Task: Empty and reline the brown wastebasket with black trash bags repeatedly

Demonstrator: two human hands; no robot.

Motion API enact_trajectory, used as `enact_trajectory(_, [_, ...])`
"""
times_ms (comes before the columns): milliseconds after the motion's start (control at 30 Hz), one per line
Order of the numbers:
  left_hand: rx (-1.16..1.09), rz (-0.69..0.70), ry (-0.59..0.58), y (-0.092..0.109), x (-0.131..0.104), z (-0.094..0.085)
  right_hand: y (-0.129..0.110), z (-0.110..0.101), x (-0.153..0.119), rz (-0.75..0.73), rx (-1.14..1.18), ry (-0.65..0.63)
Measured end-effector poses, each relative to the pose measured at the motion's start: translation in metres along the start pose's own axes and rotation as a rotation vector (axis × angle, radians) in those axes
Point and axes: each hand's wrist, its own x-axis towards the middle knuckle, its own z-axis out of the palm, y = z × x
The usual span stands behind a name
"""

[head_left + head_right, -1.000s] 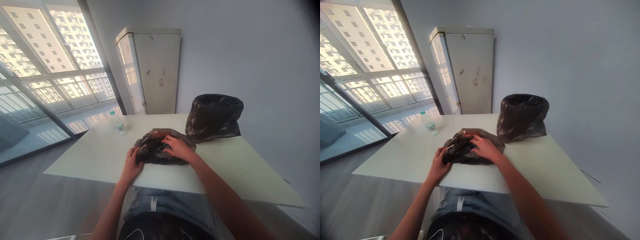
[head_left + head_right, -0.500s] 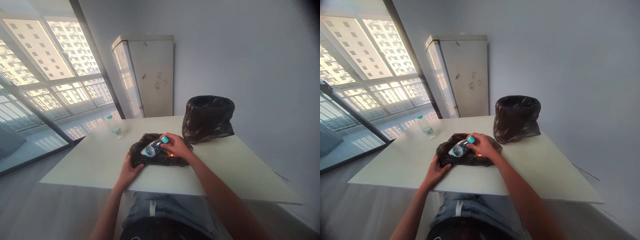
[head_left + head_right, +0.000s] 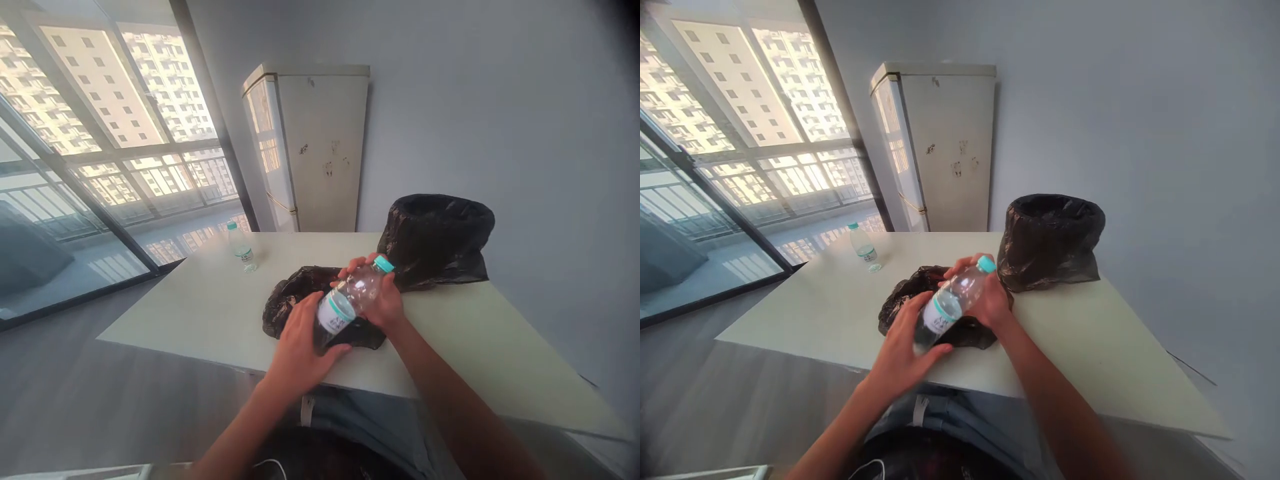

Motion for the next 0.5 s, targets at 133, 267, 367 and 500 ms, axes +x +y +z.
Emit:
enact_trajectory(133, [0.028,-0.005,0.028,0.011,0.004,0.006,-0.002,-0.01,-0.003,0.06,-0.153,-0.105])
enact_trajectory(267, [0.142,-0.148,0.451,-0.032,0.002,-0.027,-0.037,-0.044,0.01,-0.045,-0.723,-0.256])
enact_trajectory(367, [0.18,-0.426,0.666,-0.1,-0.003,-0.056,-0.06,-0.071,0.017,0.042,-1.041,-0.541])
enact_trajectory(500, [0.157,-0.646,0.688,-0.194,-0.014,-0.075,-0.053,-0.088,0.016,0.24,-1.144,-0.765])
